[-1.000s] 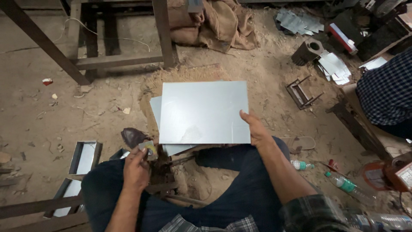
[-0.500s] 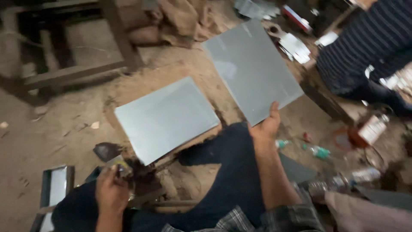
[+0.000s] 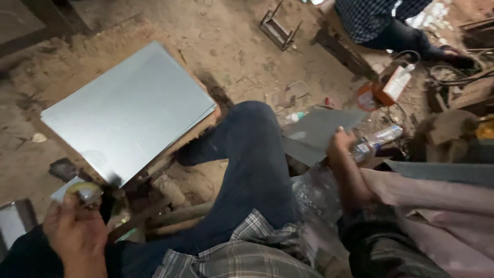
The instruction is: The person sits on the floor and applies adhesive tape to the edges of rectangular metal sheets. They hold the sheets on their lap, tear off pieces of tape, and smooth them down along the seams.
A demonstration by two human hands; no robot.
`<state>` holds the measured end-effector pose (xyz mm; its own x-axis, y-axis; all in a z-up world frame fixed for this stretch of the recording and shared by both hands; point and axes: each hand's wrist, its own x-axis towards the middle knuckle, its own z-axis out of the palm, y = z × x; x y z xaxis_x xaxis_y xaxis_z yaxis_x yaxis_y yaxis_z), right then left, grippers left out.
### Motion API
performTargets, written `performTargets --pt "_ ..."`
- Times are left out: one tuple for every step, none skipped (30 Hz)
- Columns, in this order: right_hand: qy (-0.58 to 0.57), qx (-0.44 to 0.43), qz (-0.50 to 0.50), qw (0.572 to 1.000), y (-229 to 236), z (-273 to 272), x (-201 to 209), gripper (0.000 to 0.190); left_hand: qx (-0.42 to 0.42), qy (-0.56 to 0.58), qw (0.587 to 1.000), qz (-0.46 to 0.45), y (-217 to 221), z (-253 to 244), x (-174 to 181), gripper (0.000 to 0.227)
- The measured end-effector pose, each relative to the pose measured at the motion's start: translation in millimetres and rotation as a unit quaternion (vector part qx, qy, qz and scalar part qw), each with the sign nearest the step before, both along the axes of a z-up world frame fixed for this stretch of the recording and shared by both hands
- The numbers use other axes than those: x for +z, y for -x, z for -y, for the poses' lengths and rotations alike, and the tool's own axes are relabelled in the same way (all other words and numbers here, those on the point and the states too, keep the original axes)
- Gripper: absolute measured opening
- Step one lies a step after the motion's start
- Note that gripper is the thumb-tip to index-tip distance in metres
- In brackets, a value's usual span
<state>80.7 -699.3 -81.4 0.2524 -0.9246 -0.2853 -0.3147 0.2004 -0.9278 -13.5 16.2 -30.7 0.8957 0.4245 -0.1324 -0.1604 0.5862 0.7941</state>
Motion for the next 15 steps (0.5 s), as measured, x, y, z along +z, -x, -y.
performTargets --pt "0.008 -0.009 -0.029 1.000 4.6 7.6 -7.8 0.038 0.017 -0.008 0.999 -0.031 -1.3 1.4 4.8 0.023" --pt "0.012 -0.012 -0.056 0.998 7.1 12.1 -14.2 0.037 0.022 -0.008 0.999 -0.023 -1.3 2.1 9.3 0.023" --pt "0.011 -0.012 -0.083 0.996 8.8 14.4 -19.0 0.037 0.027 -0.008 0.999 -0.014 -1.7 3.2 12.8 0.023" --pt "0.012 -0.016 -0.105 0.994 8.0 22.2 -18.1 0.036 0.030 -0.002 1.000 -0.004 -5.3 8.3 13.2 0.023" --pt "0.010 -0.014 -0.127 0.992 7.7 28.2 -17.6 0.035 0.021 0.001 1.000 0.003 -7.9 9.5 14.3 0.020" --pt "0.009 -0.015 -0.150 0.989 11.4 35.4 -15.3 0.035 0.014 0.005 1.000 0.007 -5.6 9.3 14.7 0.017" --pt "0.009 -0.016 -0.169 0.985 17.6 40.0 -11.9 0.034 0.006 0.010 1.000 0.011 -3.2 10.5 13.5 0.014" --pt "0.004 -0.013 -0.181 0.983 17.1 36.9 -13.9 0.033 0.013 -0.013 1.000 0.002 -3.2 9.1 13.2 0.016" --pt "0.002 -0.012 -0.197 0.980 19.5 33.8 -15.3 0.033 0.020 -0.035 0.999 -0.006 -3.8 8.4 12.4 0.018" --pt "0.003 -0.011 -0.214 0.977 22.4 32.6 -15.7 0.032 0.026 -0.056 0.998 -0.014 -4.3 9.2 11.0 0.020" --pt "0.002 -0.015 -0.228 0.973 27.1 32.2 -16.3 0.031 0.029 -0.038 0.999 -0.019 -4.4 8.7 10.4 0.020" --pt "0.003 -0.017 -0.236 0.972 31.8 33.5 -16.8 0.031 0.031 -0.019 0.999 -0.024 -4.3 8.4 9.6 0.020" --pt "0.006 -0.017 -0.241 0.970 37.1 35.4 -17.6 0.030 0.033 -0.001 0.999 -0.029 -3.0 9.0 9.0 0.019" --pt "0.006 -0.016 -0.242 0.970 41.0 35.4 -20.4 0.030 0.037 -0.015 0.999 -0.036 -2.6 9.1 9.6 0.020" --pt "0.004 -0.014 -0.241 0.970 45.1 35.4 -23.4 0.029 0.042 -0.029 0.998 -0.044 -2.9 10.9 9.9 0.020"
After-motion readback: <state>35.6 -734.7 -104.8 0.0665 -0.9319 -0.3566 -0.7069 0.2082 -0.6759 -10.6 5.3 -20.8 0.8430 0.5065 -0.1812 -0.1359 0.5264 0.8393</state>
